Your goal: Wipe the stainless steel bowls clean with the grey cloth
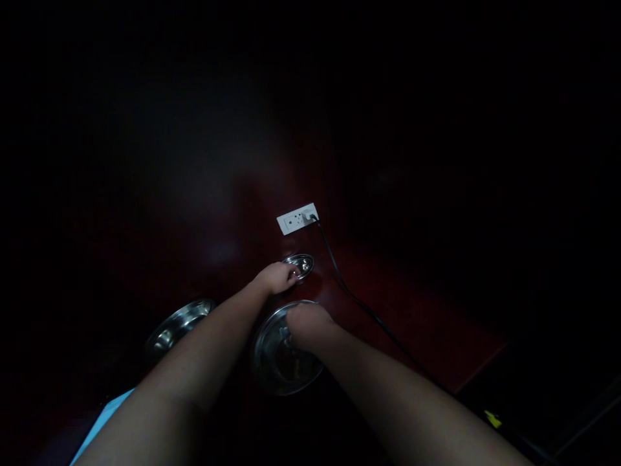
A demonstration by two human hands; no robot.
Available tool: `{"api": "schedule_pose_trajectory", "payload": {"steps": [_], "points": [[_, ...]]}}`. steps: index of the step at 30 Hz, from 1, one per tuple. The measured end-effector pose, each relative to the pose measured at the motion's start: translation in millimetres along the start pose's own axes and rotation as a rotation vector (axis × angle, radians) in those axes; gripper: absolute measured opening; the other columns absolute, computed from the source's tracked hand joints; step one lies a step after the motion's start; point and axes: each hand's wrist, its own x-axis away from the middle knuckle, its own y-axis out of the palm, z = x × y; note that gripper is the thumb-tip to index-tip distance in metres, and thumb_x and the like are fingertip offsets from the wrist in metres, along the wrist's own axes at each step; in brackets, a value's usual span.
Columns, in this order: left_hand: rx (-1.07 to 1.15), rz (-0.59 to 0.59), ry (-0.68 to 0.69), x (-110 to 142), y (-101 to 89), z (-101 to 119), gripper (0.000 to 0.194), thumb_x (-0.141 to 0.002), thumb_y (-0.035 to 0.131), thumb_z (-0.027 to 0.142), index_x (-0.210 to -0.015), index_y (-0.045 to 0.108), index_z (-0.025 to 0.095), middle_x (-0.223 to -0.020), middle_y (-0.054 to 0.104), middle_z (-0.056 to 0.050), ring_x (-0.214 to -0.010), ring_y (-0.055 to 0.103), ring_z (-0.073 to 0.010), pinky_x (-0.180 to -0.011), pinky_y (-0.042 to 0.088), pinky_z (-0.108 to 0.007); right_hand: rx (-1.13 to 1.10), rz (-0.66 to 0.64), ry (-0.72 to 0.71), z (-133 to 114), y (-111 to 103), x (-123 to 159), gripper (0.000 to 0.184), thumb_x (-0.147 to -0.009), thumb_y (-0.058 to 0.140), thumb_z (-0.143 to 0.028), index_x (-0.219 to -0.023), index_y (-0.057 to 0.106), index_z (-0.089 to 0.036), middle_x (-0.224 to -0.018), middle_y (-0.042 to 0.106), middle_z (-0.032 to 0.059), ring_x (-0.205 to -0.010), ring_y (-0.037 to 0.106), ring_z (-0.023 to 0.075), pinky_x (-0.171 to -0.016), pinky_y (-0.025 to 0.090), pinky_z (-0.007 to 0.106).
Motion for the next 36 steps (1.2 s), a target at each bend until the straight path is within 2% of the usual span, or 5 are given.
{"api": "schedule_pose_trajectory", "payload": {"steps": [24, 27, 30, 33, 36], "points": [[0.204, 0.13, -0.124, 3.8, 8.8, -0.5, 0.027, -0.077, 0.048, 0.038, -0.088, 0.068, 0.023, -0.09, 0.069, -0.006, -0.083, 0.062, -0.0213, -0.077, 0.044, -0.03, 0.01, 0.019, -0.003, -0.4, 0.7, 0.9, 0.026, -0.07, 0.057, -0.023, -0.092, 0.067, -0.015, -0.097, 0.068, 0.0114, -0.087, 0.063, 0.0225, -0.072, 0.051, 0.032], [0.31, 0.265, -0.176, 27.5, 13.1, -3.6, 0.038, -0.082, 0.04, 0.043, -0.105, 0.061, 0.021, -0.104, 0.066, -0.006, -0.09, 0.061, -0.0196, -0.081, 0.045, -0.03, 0.015, 0.02, 0.011, -0.2, 1.3, 0.2, 0.024, -0.07, 0.057, -0.022, -0.09, 0.067, -0.016, -0.096, 0.068, 0.0107, -0.084, 0.064, 0.0215, -0.07, 0.05, 0.031], [0.782, 0.583, -0.337, 68.9, 27.7, -4.8, 0.039, -0.077, 0.049, 0.047, -0.101, 0.062, 0.019, -0.102, 0.065, -0.008, -0.093, 0.06, -0.0202, -0.083, 0.045, -0.033, 0.014, 0.019, 0.011, 0.5, 2.8, -0.4, 0.024, -0.07, 0.056, -0.023, -0.09, 0.068, -0.017, -0.094, 0.069, 0.0097, -0.083, 0.064, 0.0212, -0.069, 0.05, 0.03], [1.22, 0.829, -0.641, 117.7, 46.4, 6.6, 0.04, -0.077, 0.05, 0.047, -0.101, 0.059, 0.017, -0.109, 0.062, -0.011, -0.099, 0.059, -0.0199, -0.082, 0.046, -0.034, 0.008, 0.003, -0.002, 2.7, 5.7, -0.2, 0.024, -0.069, 0.059, -0.026, -0.091, 0.068, -0.018, -0.095, 0.068, 0.0094, -0.085, 0.063, 0.0216, -0.07, 0.049, 0.029], [1.485, 0.838, -0.789, 153.7, 58.2, 31.4, 0.041, -0.078, 0.048, 0.048, -0.102, 0.058, 0.016, -0.115, 0.059, -0.012, -0.101, 0.058, -0.0192, -0.081, 0.046, -0.031, 0.012, -0.003, -0.013, 6.8, 11.0, -1.7, 0.026, -0.071, 0.058, -0.026, -0.093, 0.067, -0.017, -0.1, 0.067, 0.012, -0.09, 0.062, 0.0241, -0.074, 0.047, 0.031]]}}
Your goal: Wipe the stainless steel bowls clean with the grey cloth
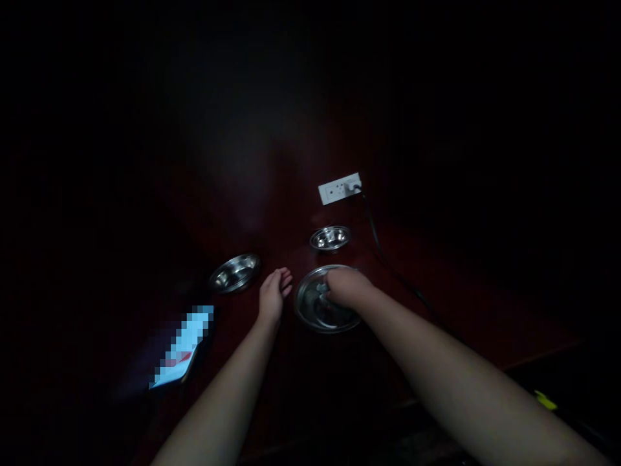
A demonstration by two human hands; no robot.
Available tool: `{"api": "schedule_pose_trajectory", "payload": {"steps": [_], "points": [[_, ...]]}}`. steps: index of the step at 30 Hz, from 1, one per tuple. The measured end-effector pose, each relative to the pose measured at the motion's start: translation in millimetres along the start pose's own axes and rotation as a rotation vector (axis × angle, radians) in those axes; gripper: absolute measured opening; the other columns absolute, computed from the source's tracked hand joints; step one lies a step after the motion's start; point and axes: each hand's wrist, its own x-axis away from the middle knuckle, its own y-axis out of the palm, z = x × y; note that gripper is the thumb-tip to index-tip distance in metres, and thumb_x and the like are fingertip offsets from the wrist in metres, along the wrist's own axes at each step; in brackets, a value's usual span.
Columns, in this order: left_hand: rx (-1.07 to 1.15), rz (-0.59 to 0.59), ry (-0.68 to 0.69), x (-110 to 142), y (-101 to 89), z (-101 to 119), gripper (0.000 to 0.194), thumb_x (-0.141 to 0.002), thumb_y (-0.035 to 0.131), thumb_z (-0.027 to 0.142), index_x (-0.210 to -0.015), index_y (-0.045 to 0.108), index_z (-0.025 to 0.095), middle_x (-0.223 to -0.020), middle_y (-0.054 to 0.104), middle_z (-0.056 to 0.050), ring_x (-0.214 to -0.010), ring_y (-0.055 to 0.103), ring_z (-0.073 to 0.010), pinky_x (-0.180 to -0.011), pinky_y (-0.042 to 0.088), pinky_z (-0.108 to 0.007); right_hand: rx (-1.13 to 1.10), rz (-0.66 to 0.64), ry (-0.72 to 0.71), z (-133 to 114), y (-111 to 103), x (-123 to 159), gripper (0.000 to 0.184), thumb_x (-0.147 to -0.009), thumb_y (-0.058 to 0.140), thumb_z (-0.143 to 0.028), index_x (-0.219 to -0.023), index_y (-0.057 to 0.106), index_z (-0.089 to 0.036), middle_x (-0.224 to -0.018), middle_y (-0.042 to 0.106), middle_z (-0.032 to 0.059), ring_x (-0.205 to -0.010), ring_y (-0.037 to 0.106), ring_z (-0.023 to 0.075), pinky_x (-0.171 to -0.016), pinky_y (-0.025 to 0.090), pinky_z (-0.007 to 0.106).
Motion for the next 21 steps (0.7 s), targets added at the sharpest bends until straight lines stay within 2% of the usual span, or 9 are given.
{"api": "schedule_pose_trajectory", "payload": {"steps": [1, 3, 4, 6, 8, 11, 13, 17, 21], "points": [[0.016, -0.058, -0.056, 11.0, -1.4, -1.9, 0.044, -0.079, 0.046, 0.051, -0.101, 0.059, 0.015, -0.114, 0.06, -0.013, -0.1, 0.059, -0.0197, -0.081, 0.046, -0.031, 0.001, -0.006, -0.01, 1.7, 2.1, -1.3, 0.025, -0.072, 0.057, -0.027, -0.093, 0.068, -0.018, -0.1, 0.066, 0.0126, -0.091, 0.061, 0.0251, -0.075, 0.047, 0.033], [-0.012, -0.254, -0.134, 27.2, 0.8, -3.8, 0.05, -0.077, 0.046, 0.055, -0.099, 0.061, 0.012, -0.105, 0.064, -0.014, -0.094, 0.061, -0.022, -0.08, 0.046, -0.033, 0.018, 0.018, 0.007, 5.1, 6.2, -4.7, 0.024, -0.073, 0.057, -0.029, -0.093, 0.068, -0.02, -0.1, 0.066, 0.0117, -0.091, 0.061, 0.0253, -0.075, 0.046, 0.033], [-0.041, -0.366, -0.129, 32.6, 3.2, -4.0, 0.049, -0.076, 0.051, 0.052, -0.099, 0.062, 0.011, -0.102, 0.065, -0.013, -0.093, 0.061, -0.0228, -0.081, 0.045, -0.034, 0.023, 0.034, 0.023, 6.6, 8.0, -6.4, 0.025, -0.072, 0.058, -0.031, -0.093, 0.068, -0.02, -0.098, 0.067, 0.0112, -0.09, 0.061, 0.0252, -0.074, 0.046, 0.032], [0.001, -0.538, -0.057, 39.3, 8.3, -3.8, 0.045, -0.072, 0.062, 0.04, -0.109, 0.058, 0.013, -0.108, 0.064, -0.01, -0.099, 0.058, -0.0234, -0.086, 0.043, -0.034, 0.005, 0.07, 0.038, 9.1, 10.5, -8.8, 0.025, -0.073, 0.058, -0.033, -0.093, 0.068, -0.021, -0.095, 0.067, 0.0098, -0.089, 0.061, 0.0234, -0.073, 0.045, 0.03], [0.116, -0.622, -0.046, 42.7, 12.1, -3.7, 0.051, -0.072, 0.063, 0.034, -0.119, 0.05, 0.018, -0.117, 0.059, -0.009, -0.106, 0.055, -0.024, -0.089, 0.042, -0.036, -0.015, 0.113, 0.052, 10.4, 12.1, -9.9, 0.025, -0.075, 0.056, -0.035, -0.093, 0.068, -0.022, -0.092, 0.068, 0.0085, -0.085, 0.062, 0.0229, -0.07, 0.045, 0.03], [0.191, -0.66, -0.108, 44.8, 14.3, -5.2, 0.063, -0.07, 0.065, 0.027, -0.127, 0.039, 0.024, -0.12, 0.056, -0.008, -0.106, 0.055, -0.0242, -0.088, 0.044, -0.039, -0.073, 0.21, 0.052, 9.7, 14.3, -11.4, 0.025, -0.077, 0.053, -0.035, -0.094, 0.067, -0.022, -0.088, 0.068, 0.0071, -0.081, 0.062, 0.0214, -0.07, 0.044, 0.03], [0.205, -0.68, -0.178, 45.6, 14.6, -7.2, 0.068, -0.07, 0.064, 0.028, -0.13, 0.032, 0.029, -0.121, 0.054, -0.008, -0.101, 0.058, -0.0248, -0.081, 0.048, -0.043, -0.16, 0.277, 0.031, 7.9, 16.0, -12.9, 0.025, -0.079, 0.051, -0.035, -0.094, 0.066, -0.021, -0.088, 0.069, 0.0061, -0.079, 0.062, 0.0202, -0.071, 0.044, 0.03], [0.224, -0.698, -0.247, 46.4, 17.0, -11.9, 0.068, -0.073, 0.06, 0.038, -0.13, 0.023, 0.036, -0.124, 0.05, -0.008, -0.091, 0.062, -0.0249, -0.066, 0.053, -0.046, -0.422, 0.322, -0.139, 2.4, 19.5, -14.2, 0.022, -0.08, 0.05, -0.032, -0.09, 0.066, -0.02, -0.092, 0.068, 0.0038, -0.083, 0.061, 0.0179, -0.077, 0.043, 0.028], [0.274, -0.511, -0.266, 43.9, 23.0, -17.6, 0.059, -0.076, 0.048, 0.056, -0.127, 0.033, 0.03, -0.118, 0.055, -0.01, -0.09, 0.062, -0.0236, -0.07, 0.053, -0.046, -0.507, 0.193, -0.345, -3.7, 20.4, -9.9, 0.022, -0.08, 0.049, -0.028, -0.09, 0.065, -0.018, -0.084, 0.067, 0.0037, -0.074, 0.06, 0.0167, -0.07, 0.044, 0.028]]}}
